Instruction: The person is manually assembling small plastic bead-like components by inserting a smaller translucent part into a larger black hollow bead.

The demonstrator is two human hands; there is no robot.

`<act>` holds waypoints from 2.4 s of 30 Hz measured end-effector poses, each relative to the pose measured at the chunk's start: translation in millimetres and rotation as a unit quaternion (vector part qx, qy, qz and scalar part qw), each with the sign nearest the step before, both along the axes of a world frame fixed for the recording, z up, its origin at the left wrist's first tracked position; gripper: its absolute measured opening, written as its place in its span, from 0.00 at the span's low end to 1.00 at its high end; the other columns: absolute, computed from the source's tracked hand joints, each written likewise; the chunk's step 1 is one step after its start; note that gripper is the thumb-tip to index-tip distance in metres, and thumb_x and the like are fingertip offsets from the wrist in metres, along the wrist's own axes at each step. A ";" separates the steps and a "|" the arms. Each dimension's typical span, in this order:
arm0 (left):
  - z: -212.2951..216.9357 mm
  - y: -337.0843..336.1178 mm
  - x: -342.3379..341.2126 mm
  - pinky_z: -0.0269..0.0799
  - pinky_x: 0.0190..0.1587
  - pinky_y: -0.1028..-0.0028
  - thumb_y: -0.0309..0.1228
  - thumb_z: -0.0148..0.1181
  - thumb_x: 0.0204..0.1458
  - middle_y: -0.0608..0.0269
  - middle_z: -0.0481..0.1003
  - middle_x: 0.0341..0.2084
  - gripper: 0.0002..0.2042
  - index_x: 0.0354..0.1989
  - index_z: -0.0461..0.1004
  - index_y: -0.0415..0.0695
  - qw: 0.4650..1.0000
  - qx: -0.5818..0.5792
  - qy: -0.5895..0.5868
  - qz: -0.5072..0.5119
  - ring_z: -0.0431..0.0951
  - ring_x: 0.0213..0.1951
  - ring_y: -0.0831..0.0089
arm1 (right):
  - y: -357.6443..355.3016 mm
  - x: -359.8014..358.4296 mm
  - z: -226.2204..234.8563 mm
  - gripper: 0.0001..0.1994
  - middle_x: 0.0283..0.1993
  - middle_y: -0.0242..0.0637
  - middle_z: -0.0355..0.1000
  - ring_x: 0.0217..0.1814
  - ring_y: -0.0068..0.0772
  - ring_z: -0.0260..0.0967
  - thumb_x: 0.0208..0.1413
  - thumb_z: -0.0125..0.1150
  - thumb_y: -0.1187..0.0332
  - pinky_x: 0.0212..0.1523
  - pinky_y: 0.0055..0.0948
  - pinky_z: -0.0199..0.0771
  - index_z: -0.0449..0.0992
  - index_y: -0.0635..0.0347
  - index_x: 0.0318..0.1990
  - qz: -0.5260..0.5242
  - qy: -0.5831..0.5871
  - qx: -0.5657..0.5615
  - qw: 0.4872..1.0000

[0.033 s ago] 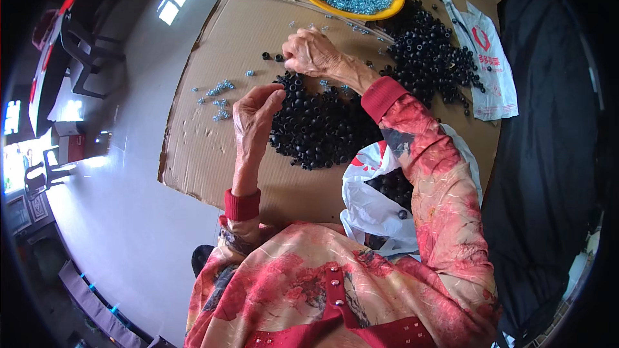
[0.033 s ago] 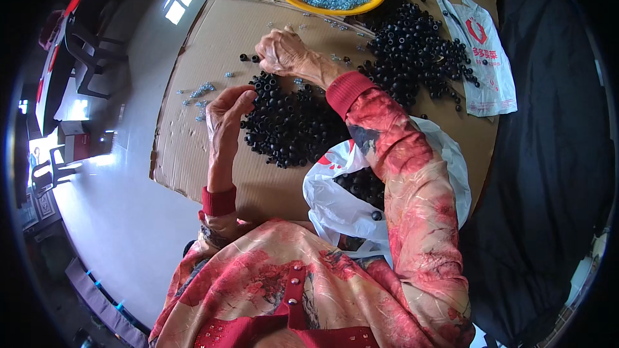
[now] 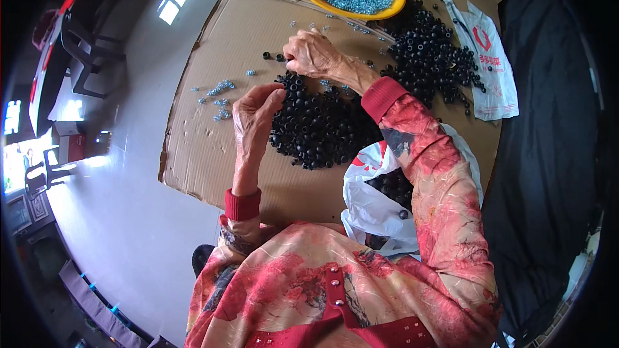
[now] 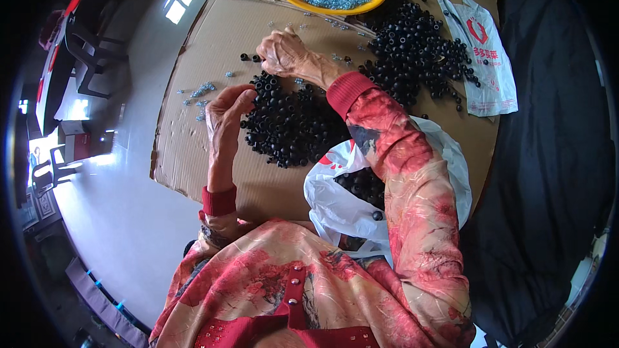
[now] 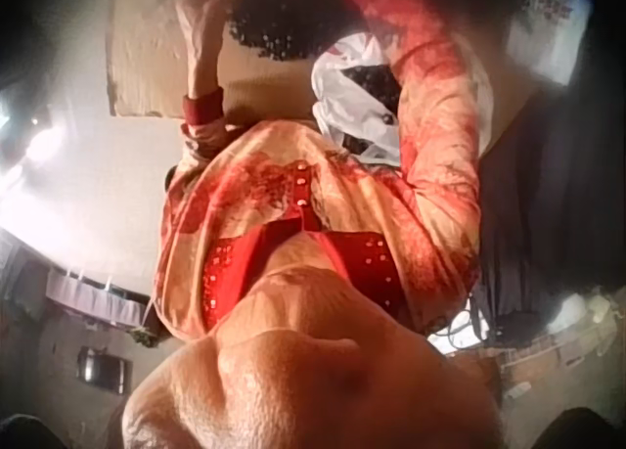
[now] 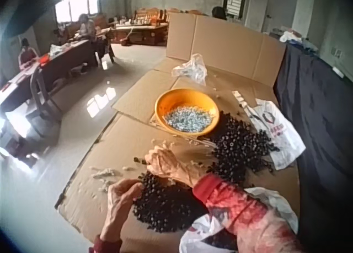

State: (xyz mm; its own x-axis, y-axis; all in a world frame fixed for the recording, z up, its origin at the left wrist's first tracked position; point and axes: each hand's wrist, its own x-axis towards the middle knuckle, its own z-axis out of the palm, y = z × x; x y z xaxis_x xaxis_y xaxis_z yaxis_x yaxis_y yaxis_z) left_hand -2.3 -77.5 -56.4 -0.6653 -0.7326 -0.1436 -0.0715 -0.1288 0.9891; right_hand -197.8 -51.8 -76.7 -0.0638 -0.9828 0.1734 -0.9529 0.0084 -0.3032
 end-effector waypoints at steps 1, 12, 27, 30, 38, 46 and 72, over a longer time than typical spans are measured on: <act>0.7 -0.4 -0.4 0.67 0.34 0.82 0.31 0.59 0.49 0.69 0.75 0.26 0.11 0.37 0.76 0.37 1.000 0.003 0.006 0.001 0.70 0.28 0.84 | 1.4 -1.3 -4.4 0.07 0.28 0.38 0.73 0.34 0.38 0.69 0.42 0.55 0.67 0.42 0.39 0.67 0.75 0.61 0.24 0.012 0.018 -0.017 1.000; 7.7 11.2 -28.9 0.72 0.38 0.75 0.27 0.53 0.54 0.58 0.74 0.32 0.12 0.43 0.69 0.34 0.923 0.309 0.227 -0.026 0.74 0.32 0.74 | 65.6 1.3 79.6 0.06 0.26 0.37 0.70 0.32 0.36 0.66 0.44 0.60 0.72 0.39 0.32 0.66 0.74 0.63 0.29 0.113 -0.123 -0.108 0.980; 12.8 41.5 -42.0 0.72 0.44 0.68 0.31 0.50 0.56 0.59 0.73 0.35 0.13 0.45 0.67 0.37 0.781 0.520 0.329 -0.104 0.74 0.37 0.70 | 108.8 6.3 100.4 0.10 0.29 0.34 0.71 0.33 0.30 0.70 0.44 0.62 0.71 0.35 0.27 0.70 0.74 0.61 0.35 0.055 -0.183 -0.156 0.969; 12.2 44.3 -42.5 0.71 0.46 0.68 0.32 0.50 0.55 0.59 0.73 0.35 0.13 0.45 0.67 0.37 0.774 0.522 0.338 -0.117 0.74 0.38 0.70 | 110.3 10.0 98.4 0.12 0.31 0.34 0.71 0.34 0.29 0.70 0.42 0.64 0.72 0.36 0.27 0.70 0.74 0.61 0.38 0.050 -0.166 -0.170 0.970; 14.7 45.6 -42.1 0.69 0.48 0.68 0.30 0.52 0.54 0.59 0.74 0.37 0.13 0.45 0.69 0.37 0.824 0.447 0.326 -0.118 0.74 0.38 0.72 | 109.0 16.1 101.1 0.13 0.34 0.36 0.70 0.36 0.35 0.69 0.41 0.63 0.74 0.37 0.29 0.70 0.74 0.60 0.38 0.086 -0.128 -0.203 0.967; 21.4 49.3 -42.6 0.72 0.45 0.70 0.28 0.51 0.54 0.60 0.73 0.36 0.11 0.44 0.70 0.37 0.853 0.429 0.274 -0.114 0.74 0.36 0.74 | 114.1 17.0 88.1 0.10 0.33 0.36 0.72 0.34 0.31 0.71 0.45 0.61 0.75 0.34 0.25 0.71 0.74 0.61 0.38 0.058 -0.224 -0.202 0.952; -1.2 58.0 -31.6 0.72 0.40 0.70 0.28 0.52 0.54 0.58 0.73 0.31 0.11 0.43 0.70 0.35 0.837 0.468 0.255 -0.123 0.73 0.31 0.73 | 125.2 -53.8 38.5 0.04 0.27 0.40 0.72 0.30 0.37 0.72 0.46 0.58 0.74 0.31 0.29 0.72 0.75 0.62 0.30 -0.115 -0.119 -0.113 0.980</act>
